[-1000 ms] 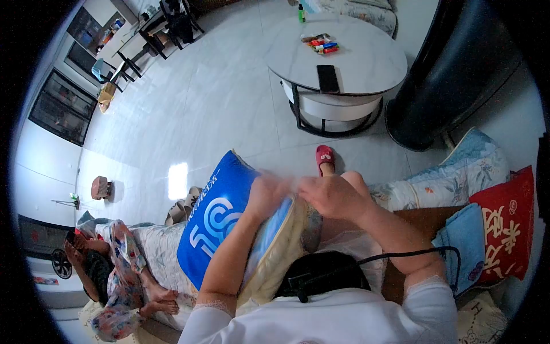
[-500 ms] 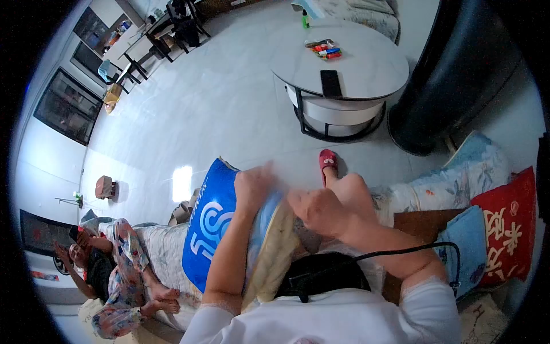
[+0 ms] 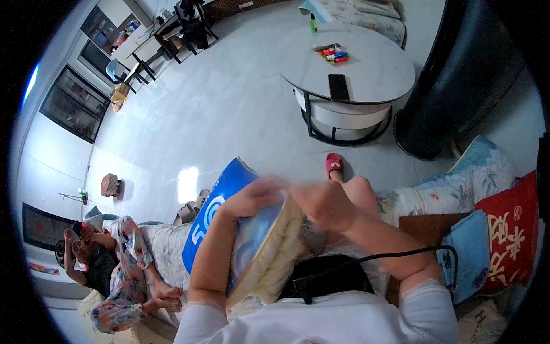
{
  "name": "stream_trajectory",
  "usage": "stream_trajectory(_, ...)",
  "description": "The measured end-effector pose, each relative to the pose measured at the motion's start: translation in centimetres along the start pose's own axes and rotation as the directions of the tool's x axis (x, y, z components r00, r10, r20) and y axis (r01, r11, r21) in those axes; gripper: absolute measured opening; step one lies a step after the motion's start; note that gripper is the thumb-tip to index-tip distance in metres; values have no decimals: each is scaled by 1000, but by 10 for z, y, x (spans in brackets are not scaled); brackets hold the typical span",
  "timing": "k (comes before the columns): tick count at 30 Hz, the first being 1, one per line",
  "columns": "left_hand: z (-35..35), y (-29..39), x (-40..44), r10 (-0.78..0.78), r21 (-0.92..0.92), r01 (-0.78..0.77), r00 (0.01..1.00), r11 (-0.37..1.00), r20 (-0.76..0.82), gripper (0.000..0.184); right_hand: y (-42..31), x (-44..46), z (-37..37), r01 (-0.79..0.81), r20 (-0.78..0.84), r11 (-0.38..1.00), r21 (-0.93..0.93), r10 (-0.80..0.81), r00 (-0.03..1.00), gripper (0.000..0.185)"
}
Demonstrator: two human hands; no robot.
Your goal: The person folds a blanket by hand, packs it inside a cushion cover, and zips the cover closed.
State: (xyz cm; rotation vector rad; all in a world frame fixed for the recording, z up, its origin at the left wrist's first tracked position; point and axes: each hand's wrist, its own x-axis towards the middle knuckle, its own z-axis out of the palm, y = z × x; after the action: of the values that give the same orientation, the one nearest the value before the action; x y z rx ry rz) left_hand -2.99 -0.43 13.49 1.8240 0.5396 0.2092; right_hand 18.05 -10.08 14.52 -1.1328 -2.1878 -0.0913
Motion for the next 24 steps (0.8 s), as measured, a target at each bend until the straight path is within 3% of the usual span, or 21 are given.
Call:
stream_trajectory(2, 8, -3, 3, -51, -2, 51, 998, 999, -29, 29, 4, 0, -3, 14, 11, 1000, -27, -13, 1000, 6)
stream_trajectory(4, 18, -2, 4, -141, -187, 114, 980, 976, -141, 28, 4, 1, -12, 41, 56, 994, -100, -36, 998, 8)
stream_trajectory(8, 23, 7, 3, -107, -143, 82, 977, 986, -182, 20, 8, 3, -14, 63, 51, 995, -82, -59, 997, 10)
stream_trajectory(13, 19, 37, 0, -213, -141, 174, 912, 975, -350, 8, 6, 9, -20, 102, 46, 994, -38, -100, 994, 9)
stream_trajectory(18, -14, 71, -10, -79, -17, 81, 871, 997, -485, 9, -7, 44, -31, 98, -11, 994, -46, -98, 995, 10)
stream_trajectory(20, -25, 92, -12, -35, -24, 26, 790, 999, -612, 9, -10, 62, -37, 113, -34, 991, -68, -115, 993, 11)
stream_trajectory(23, -41, 109, -19, 23, 36, 1, 753, 999, -658, 9, -12, 82, -43, 179, -81, 982, -51, -183, 980, 12)
stream_trajectory(24, -44, 117, -21, 57, 81, -1, 727, 997, -685, 9, -12, 85, -45, 128, -80, 992, 0, -128, 989, 13)
